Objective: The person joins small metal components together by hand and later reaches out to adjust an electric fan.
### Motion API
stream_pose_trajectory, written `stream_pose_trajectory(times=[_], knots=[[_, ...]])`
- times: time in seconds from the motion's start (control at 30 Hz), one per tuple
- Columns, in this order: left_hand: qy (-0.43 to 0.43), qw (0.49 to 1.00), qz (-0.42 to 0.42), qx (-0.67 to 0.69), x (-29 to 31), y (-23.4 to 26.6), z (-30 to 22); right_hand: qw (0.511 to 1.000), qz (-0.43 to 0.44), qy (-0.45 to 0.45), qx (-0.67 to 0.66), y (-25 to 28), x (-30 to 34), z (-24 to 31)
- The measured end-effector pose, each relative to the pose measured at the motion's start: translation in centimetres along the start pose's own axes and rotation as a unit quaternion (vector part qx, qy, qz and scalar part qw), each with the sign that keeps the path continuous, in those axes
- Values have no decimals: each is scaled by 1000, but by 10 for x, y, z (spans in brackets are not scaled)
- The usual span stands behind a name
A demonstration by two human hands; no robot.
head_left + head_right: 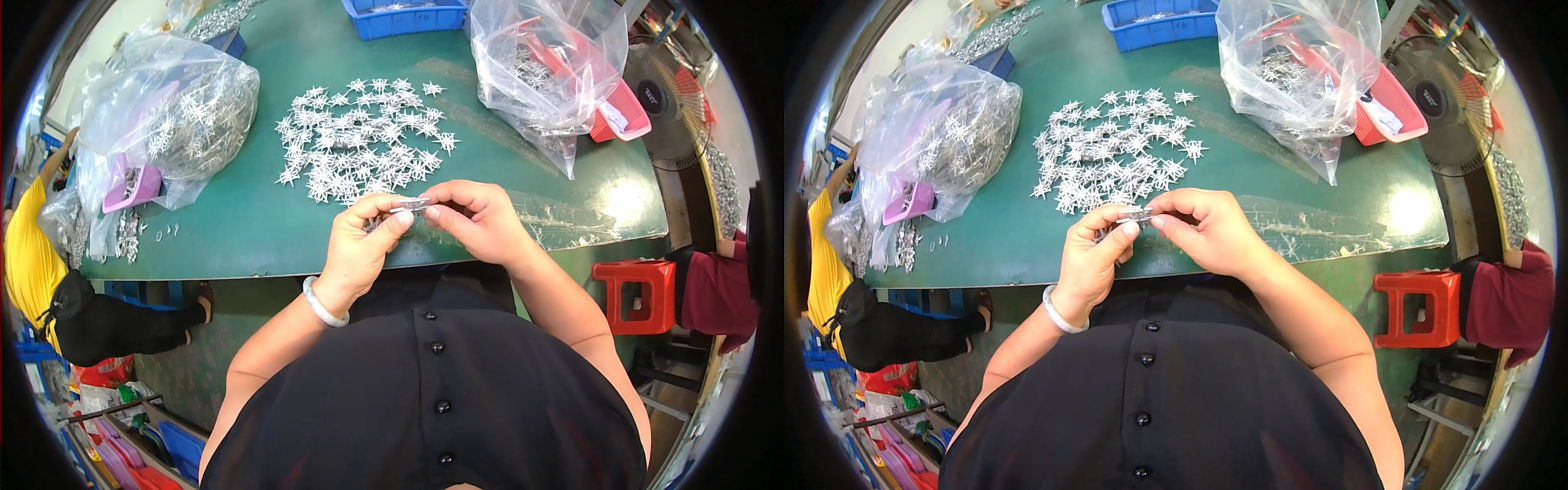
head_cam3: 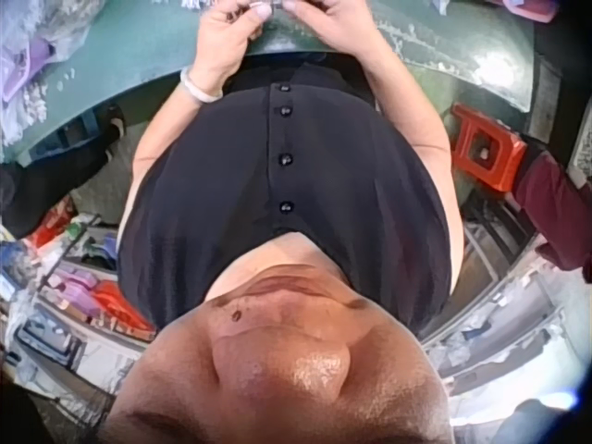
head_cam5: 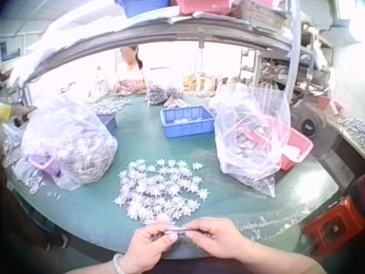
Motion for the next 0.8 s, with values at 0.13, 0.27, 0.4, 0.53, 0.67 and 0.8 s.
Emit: stream_pose_trajectory(times=[0.13,0.27,0.4,0.53,0.67,0.8], knots=[[80,989,-29,120,-1,3,-1,987,12,-38,155,24,-28,-12],[140,978,8,152,-2,5,-5,880,-47,-19,472,50,-56,-32],[145,971,29,189,-1,4,-9,850,-28,-37,524,53,-69,-40],[159,967,24,196,-2,5,-13,879,-32,-27,475,55,-70,-42],[163,970,32,179,-3,10,-5,960,-54,-61,269,55,-64,-40],[160,971,38,173,-4,10,-1,979,-68,0,194,50,-51,-26]])
Point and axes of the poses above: each hand's wrist, its own x-axis away from the middle knuckle, its own y-axis out of the back of the hand, z = x × y, the point moved 1 cm from there along -x, towards the middle knuckle, and after that the axes turned 1 degree about y, right-handed, at the moved point
